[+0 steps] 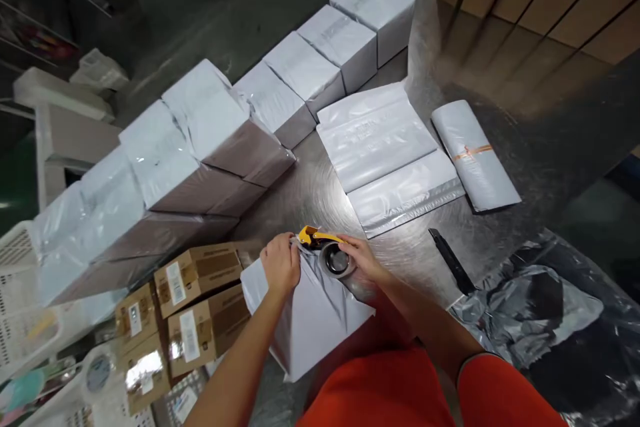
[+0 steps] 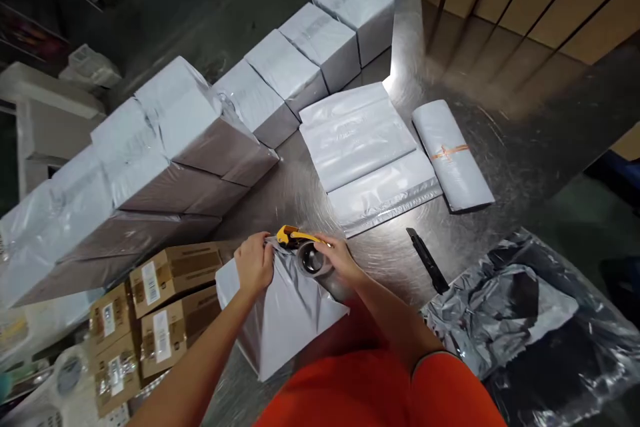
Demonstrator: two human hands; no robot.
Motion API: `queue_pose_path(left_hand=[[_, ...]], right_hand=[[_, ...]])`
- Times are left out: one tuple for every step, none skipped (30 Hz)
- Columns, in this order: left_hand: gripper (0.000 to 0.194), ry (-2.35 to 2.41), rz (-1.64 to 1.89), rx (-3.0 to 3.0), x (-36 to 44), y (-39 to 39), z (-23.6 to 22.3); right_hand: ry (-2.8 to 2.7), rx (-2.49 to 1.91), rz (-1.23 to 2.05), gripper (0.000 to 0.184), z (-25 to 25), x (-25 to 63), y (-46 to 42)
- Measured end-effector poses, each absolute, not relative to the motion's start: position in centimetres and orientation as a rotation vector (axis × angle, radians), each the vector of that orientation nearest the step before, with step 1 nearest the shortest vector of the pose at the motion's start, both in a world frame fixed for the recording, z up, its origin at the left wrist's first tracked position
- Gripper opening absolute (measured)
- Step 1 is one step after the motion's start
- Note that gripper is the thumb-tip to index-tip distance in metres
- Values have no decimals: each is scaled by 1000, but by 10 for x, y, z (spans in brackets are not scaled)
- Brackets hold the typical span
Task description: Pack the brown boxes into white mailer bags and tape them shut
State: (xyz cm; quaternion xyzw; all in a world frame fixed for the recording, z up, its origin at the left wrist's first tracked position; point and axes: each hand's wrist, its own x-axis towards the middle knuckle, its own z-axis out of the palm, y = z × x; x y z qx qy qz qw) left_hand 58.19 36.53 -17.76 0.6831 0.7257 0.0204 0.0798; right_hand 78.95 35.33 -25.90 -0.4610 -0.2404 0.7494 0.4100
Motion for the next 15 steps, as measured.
queue_pose_path(left_hand=[[40, 2185, 48, 2044, 582, 365, -178], [39, 2194, 42, 2045, 582, 365, -178], [39, 2203, 40, 2047, 582, 366, -179], [39, 2206, 39, 2049, 581, 367, -179], [40, 2206, 41, 2051, 580, 369, -178], [40, 2210, 48, 2049, 579, 371, -177], [41, 2223, 66, 2049, 578, 372, -176], [42, 2240, 101, 2059, 578, 372, -174], [44, 2248, 151, 2091, 578, 368, -171], [44, 2211, 204, 2156, 581, 360, -168], [44, 2086, 230, 2261, 585, 348, -166], [43, 1860, 207, 2382, 591, 330, -164], [40, 1572, 149, 2482, 599, 309, -164], [36, 1173, 13, 2529, 607, 285, -166], [32, 899, -117, 2494, 616, 261, -168]], right_hand=[[-614, -1162, 1913, 46, -257, 799, 340], [-622, -1176, 1939, 46, -256, 808, 326], [-633, -1196, 1960, 47, -255, 817, 313], [-648, -1210, 1970, 49, -254, 824, 302], [-657, -1218, 1962, 50, -253, 829, 293], [-662, -1218, 1944, 52, -253, 831, 287], [-659, -1214, 1928, 52, -254, 831, 284], [-653, -1205, 1920, 53, -255, 829, 284], [-642, -1195, 1915, 52, -257, 826, 286], [-627, -1183, 1917, 52, -259, 824, 288], [-616, -1171, 1918, 51, -260, 822, 292], [-612, -1161, 1918, 50, -262, 820, 295], [-617, -1156, 1915, 49, -263, 819, 298], [-627, -1159, 1910, 49, -264, 819, 300], [-636, -1164, 1907, 48, -265, 819, 302]])
